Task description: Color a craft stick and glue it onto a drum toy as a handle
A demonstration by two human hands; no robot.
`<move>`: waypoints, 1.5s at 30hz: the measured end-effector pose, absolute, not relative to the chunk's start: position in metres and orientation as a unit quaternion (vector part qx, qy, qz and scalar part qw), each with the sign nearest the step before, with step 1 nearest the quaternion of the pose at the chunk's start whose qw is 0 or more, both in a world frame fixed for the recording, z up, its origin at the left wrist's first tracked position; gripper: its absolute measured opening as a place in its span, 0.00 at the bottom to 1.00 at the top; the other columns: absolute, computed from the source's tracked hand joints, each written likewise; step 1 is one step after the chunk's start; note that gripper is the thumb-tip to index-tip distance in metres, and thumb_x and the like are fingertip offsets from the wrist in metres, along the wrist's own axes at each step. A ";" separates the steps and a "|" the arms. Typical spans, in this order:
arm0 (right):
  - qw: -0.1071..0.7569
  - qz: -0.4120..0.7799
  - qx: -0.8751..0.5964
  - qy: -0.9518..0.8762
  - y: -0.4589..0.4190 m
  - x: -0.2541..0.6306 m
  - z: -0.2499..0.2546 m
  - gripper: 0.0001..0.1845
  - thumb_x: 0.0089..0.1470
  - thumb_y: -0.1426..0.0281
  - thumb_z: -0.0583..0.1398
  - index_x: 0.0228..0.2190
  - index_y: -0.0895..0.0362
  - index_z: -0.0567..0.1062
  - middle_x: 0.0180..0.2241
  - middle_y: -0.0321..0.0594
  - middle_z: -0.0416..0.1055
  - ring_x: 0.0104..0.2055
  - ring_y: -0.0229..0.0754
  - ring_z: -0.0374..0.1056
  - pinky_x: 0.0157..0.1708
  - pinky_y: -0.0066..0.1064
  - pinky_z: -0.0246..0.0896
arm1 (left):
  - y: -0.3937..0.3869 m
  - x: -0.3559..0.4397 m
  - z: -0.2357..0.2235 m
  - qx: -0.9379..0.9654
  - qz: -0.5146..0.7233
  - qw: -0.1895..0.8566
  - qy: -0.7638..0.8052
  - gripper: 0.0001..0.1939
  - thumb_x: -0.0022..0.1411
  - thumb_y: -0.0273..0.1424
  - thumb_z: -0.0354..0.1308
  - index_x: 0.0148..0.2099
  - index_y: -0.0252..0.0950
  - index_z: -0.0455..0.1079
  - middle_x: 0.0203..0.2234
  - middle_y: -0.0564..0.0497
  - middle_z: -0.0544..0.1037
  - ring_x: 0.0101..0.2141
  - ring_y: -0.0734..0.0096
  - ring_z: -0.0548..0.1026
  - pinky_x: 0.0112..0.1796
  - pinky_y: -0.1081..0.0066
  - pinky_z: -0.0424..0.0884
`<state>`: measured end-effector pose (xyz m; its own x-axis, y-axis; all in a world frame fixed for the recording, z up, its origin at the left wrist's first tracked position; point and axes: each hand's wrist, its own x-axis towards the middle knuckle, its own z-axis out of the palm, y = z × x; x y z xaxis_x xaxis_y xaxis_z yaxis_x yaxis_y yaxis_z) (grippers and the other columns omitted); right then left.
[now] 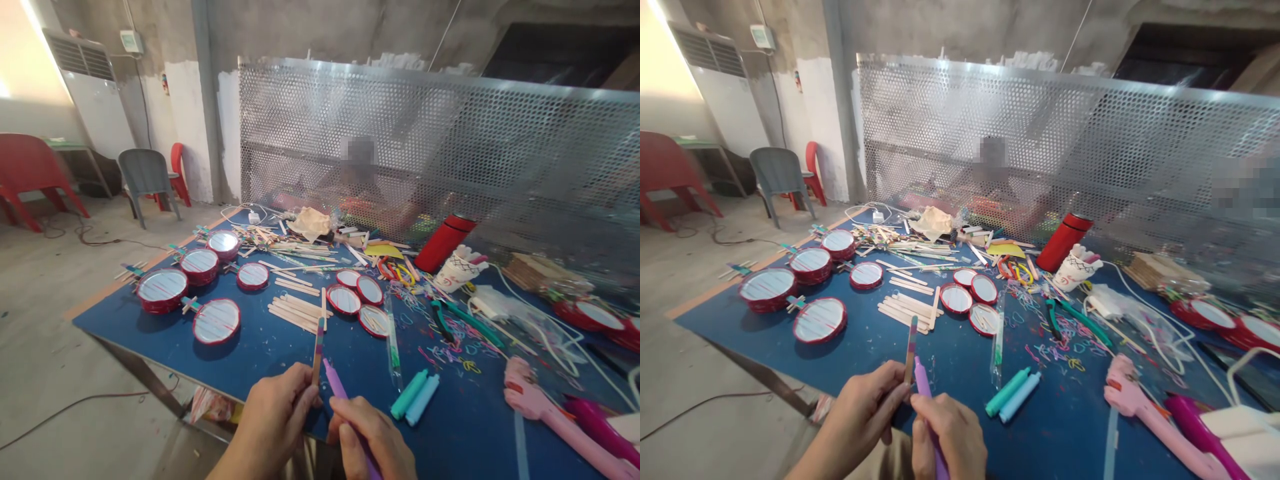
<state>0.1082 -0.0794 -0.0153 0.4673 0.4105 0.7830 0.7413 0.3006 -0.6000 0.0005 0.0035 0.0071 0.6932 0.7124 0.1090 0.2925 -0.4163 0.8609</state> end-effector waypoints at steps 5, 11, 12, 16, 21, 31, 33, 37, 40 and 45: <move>0.646 -0.132 -0.563 -0.498 -0.078 0.107 -0.014 0.09 0.57 0.72 0.56 0.36 0.55 0.77 0.23 0.33 0.72 0.24 0.35 0.69 0.32 0.29 0.63 | 0.002 0.000 0.007 0.804 0.234 0.450 0.309 0.08 0.66 0.27 0.46 0.35 0.39 0.65 0.27 0.54 0.78 0.17 0.79 0.73 0.17 0.84 0.63; 0.636 -0.129 -0.566 -0.508 -0.078 0.107 -0.015 0.09 0.57 0.72 0.56 0.36 0.54 0.77 0.25 0.35 0.73 0.26 0.36 0.70 0.31 0.29 0.63 | 0.003 0.001 0.005 0.804 0.235 0.448 0.313 0.08 0.65 0.28 0.47 0.34 0.39 0.65 0.26 0.55 0.78 0.16 0.80 0.72 0.17 0.84 0.63; 0.634 -0.129 -0.569 -0.508 -0.078 0.107 -0.014 0.09 0.57 0.72 0.56 0.36 0.54 0.77 0.26 0.36 0.74 0.27 0.37 0.70 0.31 0.29 0.64 | 0.004 0.001 0.006 0.803 0.234 0.449 0.313 0.08 0.65 0.27 0.47 0.35 0.38 0.65 0.26 0.55 0.78 0.16 0.80 0.72 0.17 0.84 0.63; 0.639 -0.118 -0.552 -0.523 -0.079 0.108 -0.008 0.10 0.58 0.74 0.55 0.39 0.56 0.76 0.23 0.34 0.72 0.24 0.35 0.68 0.31 0.29 0.64 | 0.004 0.000 0.006 0.804 0.231 0.452 0.310 0.08 0.65 0.27 0.47 0.36 0.38 0.66 0.27 0.54 0.79 0.16 0.80 0.72 0.17 0.84 0.64; 0.623 -0.119 -0.544 -0.550 -0.078 0.107 -0.001 0.09 0.59 0.73 0.55 0.39 0.56 0.75 0.22 0.32 0.69 0.22 0.34 0.66 0.29 0.29 0.62 | 0.003 0.000 0.006 0.809 0.236 0.442 0.307 0.09 0.65 0.27 0.48 0.34 0.38 0.67 0.26 0.54 0.77 0.19 0.79 0.73 0.17 0.85 0.63; 0.637 -0.138 -0.548 -0.524 -0.077 0.109 -0.010 0.09 0.59 0.71 0.55 0.38 0.57 0.75 0.22 0.34 0.70 0.22 0.35 0.66 0.30 0.29 0.63 | 0.003 0.000 0.005 0.812 0.230 0.441 0.305 0.10 0.66 0.27 0.47 0.35 0.37 0.68 0.27 0.53 0.77 0.18 0.79 0.72 0.18 0.85 0.64; 0.632 -0.136 -0.546 -0.533 -0.076 0.107 -0.007 0.09 0.60 0.70 0.54 0.37 0.57 0.75 0.21 0.34 0.69 0.22 0.35 0.66 0.30 0.29 0.62 | 0.003 0.000 0.006 0.814 0.230 0.438 0.305 0.10 0.66 0.28 0.46 0.35 0.36 0.68 0.26 0.52 0.77 0.19 0.78 0.73 0.18 0.85 0.64; 0.633 -0.137 -0.549 -0.529 -0.076 0.103 -0.003 0.09 0.59 0.72 0.55 0.37 0.58 0.75 0.21 0.33 0.69 0.22 0.35 0.64 0.29 0.29 0.60 | 0.003 0.000 0.007 0.815 0.233 0.438 0.301 0.11 0.67 0.29 0.46 0.35 0.36 0.69 0.26 0.52 0.76 0.21 0.76 0.74 0.18 0.85 0.65; 0.631 -0.141 -0.553 -0.525 -0.078 0.104 -0.005 0.08 0.58 0.72 0.55 0.37 0.58 0.75 0.22 0.34 0.70 0.24 0.35 0.65 0.32 0.29 0.61 | 0.003 0.000 0.007 0.814 0.235 0.439 0.300 0.12 0.67 0.29 0.45 0.36 0.36 0.69 0.26 0.52 0.76 0.19 0.77 0.73 0.17 0.84 0.65; 0.594 -0.182 -0.554 -0.555 -0.078 0.110 -0.005 0.10 0.61 0.69 0.53 0.38 0.58 0.74 0.20 0.33 0.69 0.22 0.34 0.65 0.29 0.28 0.62 | 0.003 0.001 0.006 0.815 0.238 0.437 0.298 0.11 0.67 0.29 0.46 0.35 0.36 0.68 0.26 0.52 0.77 0.19 0.78 0.72 0.17 0.84 0.64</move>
